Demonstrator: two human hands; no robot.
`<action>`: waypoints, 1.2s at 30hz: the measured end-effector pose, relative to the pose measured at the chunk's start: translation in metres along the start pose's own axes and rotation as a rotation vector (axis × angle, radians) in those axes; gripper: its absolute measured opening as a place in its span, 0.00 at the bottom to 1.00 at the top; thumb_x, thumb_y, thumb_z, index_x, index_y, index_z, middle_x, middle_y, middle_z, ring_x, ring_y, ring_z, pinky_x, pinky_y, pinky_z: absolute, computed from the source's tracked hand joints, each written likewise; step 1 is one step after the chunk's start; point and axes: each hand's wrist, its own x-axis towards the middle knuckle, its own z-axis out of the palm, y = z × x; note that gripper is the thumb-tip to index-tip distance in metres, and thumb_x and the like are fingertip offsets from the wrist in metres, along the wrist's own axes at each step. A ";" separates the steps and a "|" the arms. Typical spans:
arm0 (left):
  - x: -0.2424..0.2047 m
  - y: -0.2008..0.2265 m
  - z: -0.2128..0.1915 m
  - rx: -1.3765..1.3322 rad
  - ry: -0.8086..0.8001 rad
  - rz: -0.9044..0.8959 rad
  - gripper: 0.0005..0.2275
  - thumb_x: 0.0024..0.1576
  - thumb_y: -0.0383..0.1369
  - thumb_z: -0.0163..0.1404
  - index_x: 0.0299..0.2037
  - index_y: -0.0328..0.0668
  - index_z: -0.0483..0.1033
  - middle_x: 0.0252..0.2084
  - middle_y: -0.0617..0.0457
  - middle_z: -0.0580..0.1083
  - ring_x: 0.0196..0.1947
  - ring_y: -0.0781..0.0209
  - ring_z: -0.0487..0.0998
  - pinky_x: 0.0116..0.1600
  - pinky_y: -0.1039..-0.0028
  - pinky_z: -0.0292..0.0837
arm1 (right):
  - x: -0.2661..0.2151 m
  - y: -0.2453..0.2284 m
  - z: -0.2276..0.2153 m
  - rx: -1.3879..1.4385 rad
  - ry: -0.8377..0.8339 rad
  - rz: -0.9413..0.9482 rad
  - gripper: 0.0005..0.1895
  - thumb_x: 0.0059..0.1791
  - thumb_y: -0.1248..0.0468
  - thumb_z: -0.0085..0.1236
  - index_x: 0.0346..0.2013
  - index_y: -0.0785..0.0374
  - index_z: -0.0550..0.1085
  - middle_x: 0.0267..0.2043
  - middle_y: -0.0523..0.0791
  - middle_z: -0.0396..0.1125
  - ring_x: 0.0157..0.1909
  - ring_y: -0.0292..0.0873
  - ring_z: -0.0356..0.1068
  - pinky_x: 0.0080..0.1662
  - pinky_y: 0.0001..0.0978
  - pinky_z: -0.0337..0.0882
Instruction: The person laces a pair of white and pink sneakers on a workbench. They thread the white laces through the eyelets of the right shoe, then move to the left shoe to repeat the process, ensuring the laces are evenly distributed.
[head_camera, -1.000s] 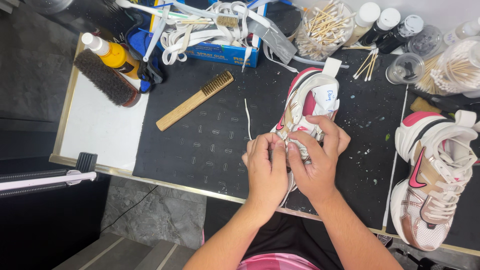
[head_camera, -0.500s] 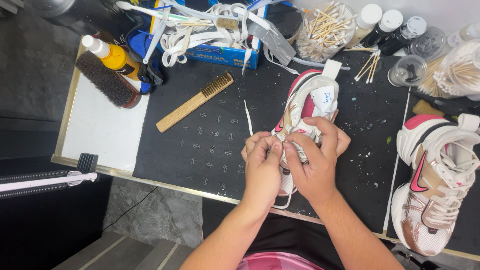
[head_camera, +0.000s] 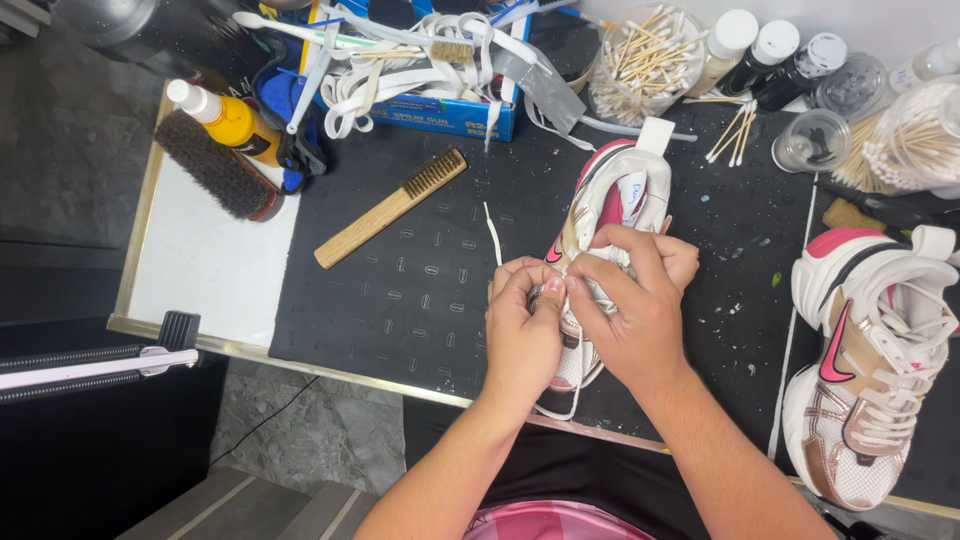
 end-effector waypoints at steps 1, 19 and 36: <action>0.001 0.001 -0.003 -0.068 -0.010 -0.004 0.05 0.59 0.29 0.53 0.39 0.35 0.79 0.51 0.52 0.72 0.52 0.58 0.74 0.56 0.70 0.70 | -0.001 0.001 0.000 0.010 0.005 -0.005 0.07 0.46 0.67 0.68 0.38 0.57 0.79 0.53 0.43 0.69 0.57 0.49 0.56 0.59 0.39 0.57; 0.010 0.012 -0.022 0.063 -0.102 0.277 0.06 0.57 0.31 0.59 0.39 0.38 0.77 0.48 0.51 0.76 0.45 0.59 0.79 0.50 0.73 0.74 | -0.011 0.015 0.004 0.135 0.077 -0.035 0.11 0.41 0.70 0.69 0.35 0.57 0.77 0.54 0.44 0.71 0.61 0.50 0.60 0.63 0.40 0.59; 0.021 0.030 -0.022 0.133 -0.134 0.259 0.15 0.51 0.29 0.60 0.50 0.42 0.81 0.51 0.53 0.80 0.42 0.67 0.79 0.44 0.78 0.74 | 0.000 0.006 0.002 0.043 0.043 -0.005 0.19 0.47 0.71 0.63 0.53 0.60 0.78 0.51 0.43 0.74 0.55 0.47 0.64 0.58 0.38 0.61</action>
